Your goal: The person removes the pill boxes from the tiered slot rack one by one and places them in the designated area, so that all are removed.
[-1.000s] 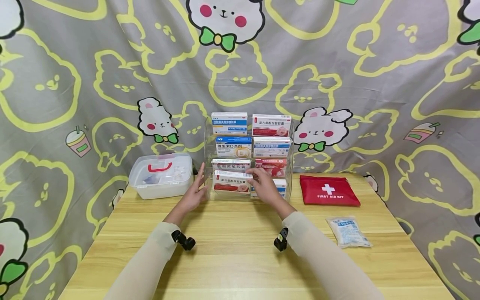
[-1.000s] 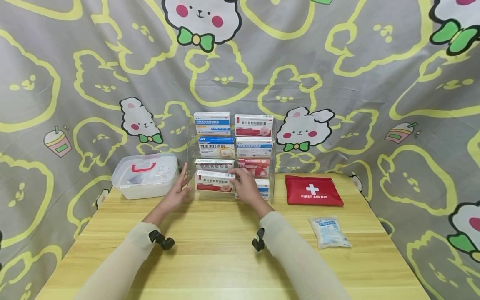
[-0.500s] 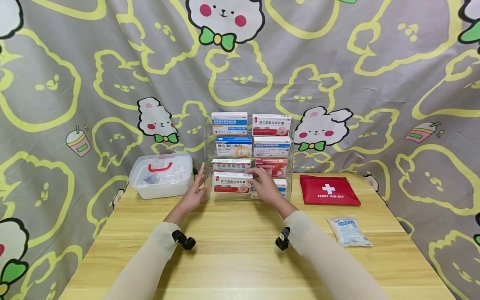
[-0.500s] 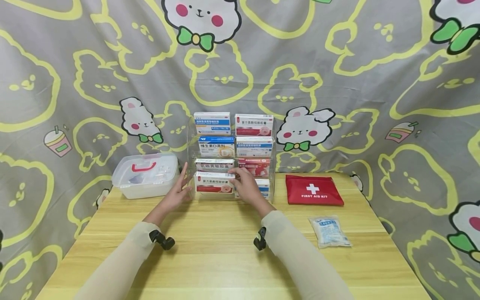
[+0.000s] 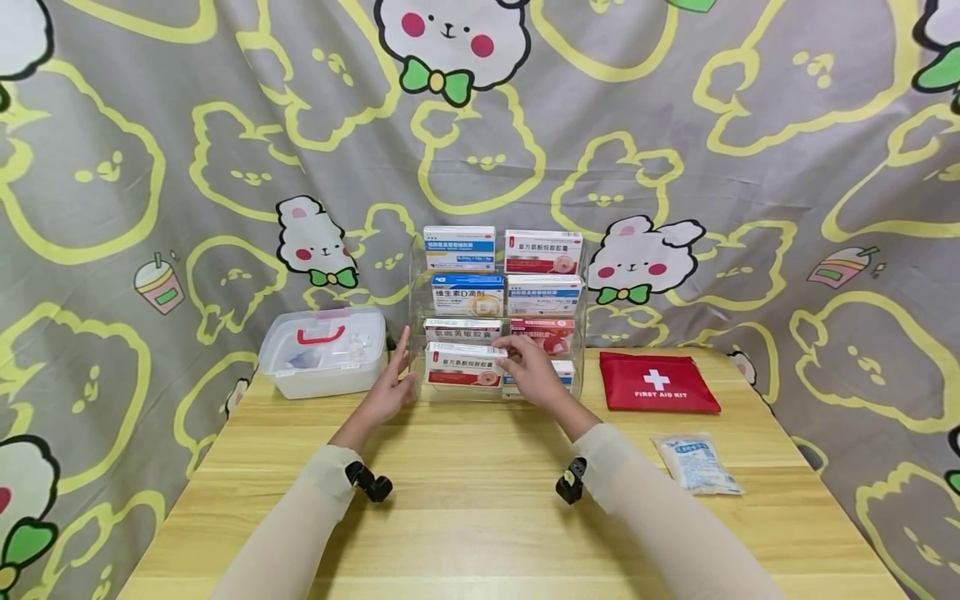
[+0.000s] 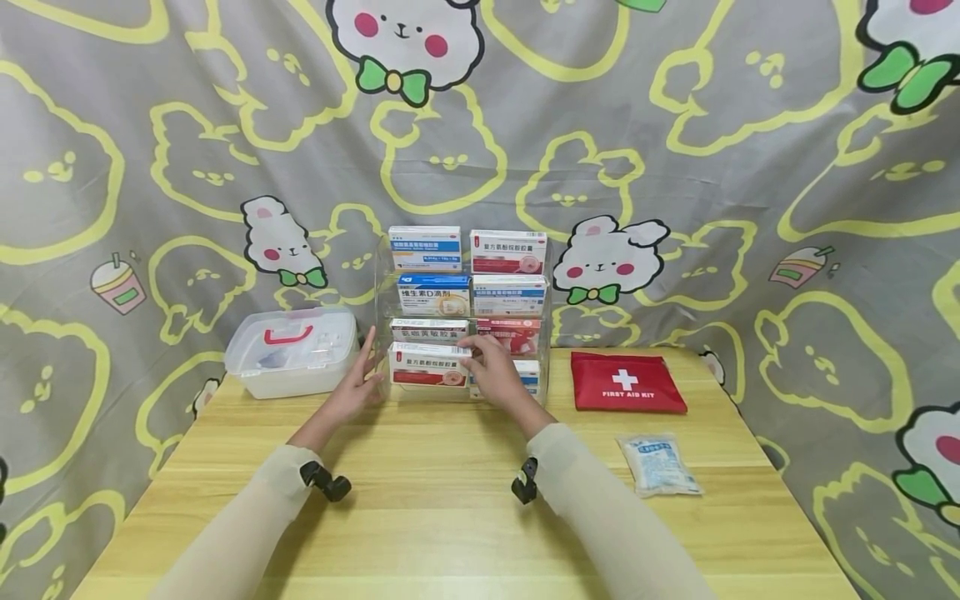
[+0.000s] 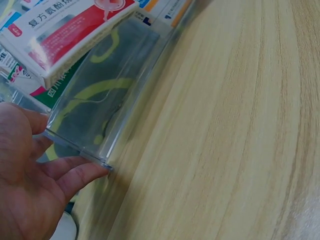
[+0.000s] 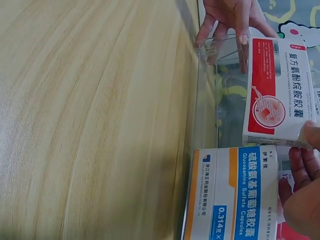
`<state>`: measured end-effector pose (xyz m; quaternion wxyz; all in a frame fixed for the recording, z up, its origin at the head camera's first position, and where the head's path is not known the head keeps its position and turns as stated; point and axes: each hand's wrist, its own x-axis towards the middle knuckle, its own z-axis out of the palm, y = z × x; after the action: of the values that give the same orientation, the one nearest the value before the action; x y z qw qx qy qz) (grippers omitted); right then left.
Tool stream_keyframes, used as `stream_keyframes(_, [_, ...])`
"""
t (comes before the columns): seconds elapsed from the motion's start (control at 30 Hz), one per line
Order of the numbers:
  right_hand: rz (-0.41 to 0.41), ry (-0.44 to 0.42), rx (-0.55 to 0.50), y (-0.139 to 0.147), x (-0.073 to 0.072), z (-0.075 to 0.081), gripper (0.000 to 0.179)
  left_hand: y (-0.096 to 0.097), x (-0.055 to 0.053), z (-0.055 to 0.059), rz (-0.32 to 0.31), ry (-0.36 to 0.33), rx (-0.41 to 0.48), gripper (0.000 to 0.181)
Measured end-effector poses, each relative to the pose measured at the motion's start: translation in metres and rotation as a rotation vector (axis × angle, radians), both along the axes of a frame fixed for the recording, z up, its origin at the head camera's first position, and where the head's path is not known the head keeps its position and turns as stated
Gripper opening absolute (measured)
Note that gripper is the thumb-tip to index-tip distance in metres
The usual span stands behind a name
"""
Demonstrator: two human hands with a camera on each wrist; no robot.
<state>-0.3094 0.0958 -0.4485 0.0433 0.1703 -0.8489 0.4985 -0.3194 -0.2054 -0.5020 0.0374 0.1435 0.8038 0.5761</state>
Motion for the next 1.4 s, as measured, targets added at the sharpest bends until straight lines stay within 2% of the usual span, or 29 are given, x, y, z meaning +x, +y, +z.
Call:
stream_keyframes(0.37, [-0.017, 0.011, -0.004, 0.001, 0.012, 0.003, 0.026, 0.0, -0.001, -0.002, 0.007, -0.002, 0.0, 0.087])
stream_keyframes(0.57, [-0.032, 0.025, 0.034, 0.002, 0.021, 0.001, 0.026, 0.0, -0.001, -0.003, 0.011, -0.003, -0.01, 0.086])
stream_keyframes(1.03, [-0.028, 0.077, 0.083, 0.003, 0.041, -0.018, 0.026, -0.001, -0.003, -0.005, 0.007, 0.002, -0.003, 0.086])
stream_keyframes(1.17, [-0.018, 0.068, 0.086, 0.004, 0.047, -0.023, 0.026, -0.001, -0.002, -0.004, 0.013, 0.016, -0.014, 0.085])
stream_keyframes(1.4, [-0.02, -0.005, 0.099, 0.006, 0.053, -0.031, 0.024, -0.002, 0.0, -0.003, 0.007, 0.022, -0.007, 0.088])
